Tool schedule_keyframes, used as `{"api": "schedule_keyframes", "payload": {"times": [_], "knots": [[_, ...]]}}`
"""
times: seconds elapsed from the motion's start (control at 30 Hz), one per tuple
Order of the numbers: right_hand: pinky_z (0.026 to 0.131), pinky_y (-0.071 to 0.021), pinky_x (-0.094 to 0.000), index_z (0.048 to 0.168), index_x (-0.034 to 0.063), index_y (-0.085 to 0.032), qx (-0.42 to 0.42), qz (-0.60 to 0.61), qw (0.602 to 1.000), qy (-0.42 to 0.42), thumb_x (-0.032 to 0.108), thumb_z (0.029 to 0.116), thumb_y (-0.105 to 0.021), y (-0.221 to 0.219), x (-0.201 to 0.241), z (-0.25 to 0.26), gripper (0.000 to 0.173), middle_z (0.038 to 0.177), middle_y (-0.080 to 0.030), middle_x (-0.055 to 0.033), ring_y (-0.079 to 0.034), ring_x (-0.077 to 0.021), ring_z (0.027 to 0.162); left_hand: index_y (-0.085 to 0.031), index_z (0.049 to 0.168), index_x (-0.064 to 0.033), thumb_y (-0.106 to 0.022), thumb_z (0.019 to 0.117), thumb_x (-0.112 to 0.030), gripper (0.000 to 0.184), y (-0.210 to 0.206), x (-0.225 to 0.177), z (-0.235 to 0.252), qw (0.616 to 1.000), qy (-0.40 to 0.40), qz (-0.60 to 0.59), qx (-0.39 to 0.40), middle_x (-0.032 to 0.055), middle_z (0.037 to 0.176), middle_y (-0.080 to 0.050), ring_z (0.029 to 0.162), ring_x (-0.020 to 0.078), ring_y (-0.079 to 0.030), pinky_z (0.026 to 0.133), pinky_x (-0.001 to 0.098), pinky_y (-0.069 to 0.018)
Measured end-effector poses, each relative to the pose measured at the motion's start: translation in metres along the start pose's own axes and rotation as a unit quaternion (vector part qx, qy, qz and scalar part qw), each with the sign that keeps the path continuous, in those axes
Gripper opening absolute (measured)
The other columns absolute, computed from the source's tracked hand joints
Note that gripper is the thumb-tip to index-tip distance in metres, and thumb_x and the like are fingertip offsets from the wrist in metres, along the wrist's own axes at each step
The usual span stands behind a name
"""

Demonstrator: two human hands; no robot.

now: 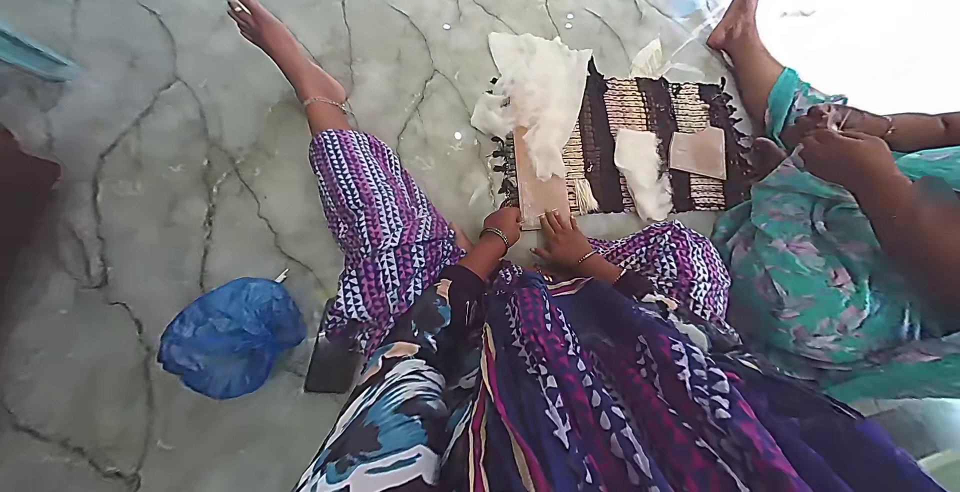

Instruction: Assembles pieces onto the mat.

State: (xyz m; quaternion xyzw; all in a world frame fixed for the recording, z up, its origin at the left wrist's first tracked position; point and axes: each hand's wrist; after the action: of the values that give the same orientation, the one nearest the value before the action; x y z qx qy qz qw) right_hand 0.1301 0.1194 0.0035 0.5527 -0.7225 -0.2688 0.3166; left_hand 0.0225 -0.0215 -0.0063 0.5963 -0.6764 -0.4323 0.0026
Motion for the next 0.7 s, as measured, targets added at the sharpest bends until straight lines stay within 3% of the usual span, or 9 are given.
{"api": "schedule_keyframes", "payload": {"times": [0.07,0.1,0.13,0.17,0.23,0.3,0.33,0.5,0.7], "knots": [[0.126,-0.0075,-0.0625,0.158,0.0014,-0.037,-0.01,0.019,1.0,-0.005,0.049,0.1085,-0.039,0.012,0.0,-0.008,0.069,0.164,-0.035,-0.0206,-0.031,-0.035,0.154,-0.065,0.131,-0.0003,-0.051,0.1057,-0.014,0.031,0.002,-0.001,0.001,0.999,-0.01,0.032,0.01,0.0228,0.136,-0.064,0.131,0.04,-0.058,0.108,0.0627,-0.0445],[0.125,-0.0133,-0.0618,0.151,0.0024,-0.048,-0.05,0.033,0.998,-0.013,0.04,0.1093,-0.04,0.016,-0.001,-0.01,0.057,0.153,-0.052,-0.0209,-0.045,-0.0361,0.146,-0.066,0.129,-0.0002,-0.052,0.1054,-0.013,0.03,0.001,-0.001,0.0,0.999,-0.014,0.036,0.001,0.023,0.135,-0.064,0.13,0.0408,-0.059,0.107,0.0634,-0.0453],[0.121,-0.0225,-0.0615,0.147,0.0037,-0.055,-0.094,0.038,0.995,-0.019,0.03,0.1087,-0.042,0.017,-0.003,-0.01,0.048,0.141,-0.061,-0.0216,-0.054,-0.0386,0.135,-0.068,0.126,0.0004,-0.054,0.1046,-0.012,0.029,-0.002,0.0,0.0,0.999,-0.019,0.033,-0.015,0.0237,0.133,-0.065,0.128,0.042,-0.061,0.104,0.0644,-0.0467],[0.115,-0.0322,-0.0616,0.143,0.0051,-0.059,-0.133,0.037,0.99,-0.02,0.021,0.1062,-0.047,0.016,-0.006,-0.006,0.041,0.136,-0.064,-0.0217,-0.058,-0.0404,0.129,-0.068,0.126,0.0005,-0.054,0.1046,-0.011,0.028,-0.004,0.0,-0.001,0.999,-0.019,0.033,-0.024,0.0236,0.132,-0.065,0.126,0.0423,-0.061,0.103,0.0645,-0.0474],[0.104,-0.0408,-0.061,0.131,0.0045,-0.068,-0.164,0.037,0.985,-0.021,0.01,0.1012,-0.053,0.016,-0.012,0.003,0.033,0.13,-0.065,-0.0228,-0.06,-0.0417,0.123,-0.066,0.129,0.0006,-0.051,0.1057,-0.01,0.03,-0.001,-0.003,-0.005,0.999,-0.016,0.04,-0.016,0.0226,0.135,-0.064,0.129,0.0409,-0.06,0.105,0.063,-0.0468],[0.098,-0.0427,-0.0617,0.111,-0.0005,-0.073,-0.167,0.023,0.986,-0.009,0.004,0.0985,-0.055,0.018,-0.015,0.009,0.023,0.119,-0.066,-0.0244,-0.06,-0.0427,0.117,-0.065,0.13,0.0007,-0.05,0.1056,-0.009,0.031,0.003,-0.005,-0.008,0.998,-0.026,0.048,-0.015,0.0226,0.135,-0.064,0.13,0.0404,-0.06,0.106,0.0621,-0.0459],[0.098,-0.0431,-0.062,0.108,-0.0015,-0.074,-0.16,0.016,0.987,-0.004,0.003,0.0979,-0.056,0.02,-0.015,0.01,0.021,0.118,-0.066,-0.0244,-0.06,-0.0429,0.117,-0.065,0.13,0.0007,-0.05,0.1053,-0.008,0.03,0.004,-0.005,-0.009,0.998,-0.034,0.048,-0.019,0.0232,0.133,-0.065,0.129,0.041,-0.06,0.106,0.0627,-0.046],[0.1,-0.0428,-0.0613,0.11,-0.002,-0.074,-0.153,0.033,0.988,0.01,0.007,0.0998,-0.056,0.021,-0.022,0.007,0.022,0.12,-0.068,-0.0233,-0.061,-0.0412,0.119,-0.065,0.129,0.0013,-0.046,0.1076,-0.008,0.03,0.009,-0.002,-0.007,0.997,-0.06,0.041,-0.014,0.0251,0.129,-0.066,0.127,0.0427,-0.061,0.105,0.0643,-0.0455],[0.098,-0.0408,-0.0622,0.108,0.0006,-0.074,-0.143,0.053,0.988,-0.034,0.009,0.0991,-0.058,0.039,-0.031,0.001,0.02,0.119,-0.068,-0.0228,-0.059,-0.0419,0.12,-0.066,0.123,0.0026,-0.051,0.1038,-0.003,0.025,0.009,0.003,-0.002,0.996,-0.079,0.014,-0.044,0.0265,0.122,-0.069,0.119,0.0452,-0.064,0.1,0.0658,-0.0482]]}}
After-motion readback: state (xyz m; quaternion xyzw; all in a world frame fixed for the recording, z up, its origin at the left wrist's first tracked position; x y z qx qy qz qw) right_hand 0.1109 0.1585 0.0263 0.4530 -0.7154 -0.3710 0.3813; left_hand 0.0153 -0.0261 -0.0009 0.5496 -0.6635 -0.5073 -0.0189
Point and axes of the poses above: each hand's wrist, its own z-axis towards the middle knuckle, its own y-axis out of the back of the hand, x = y × z
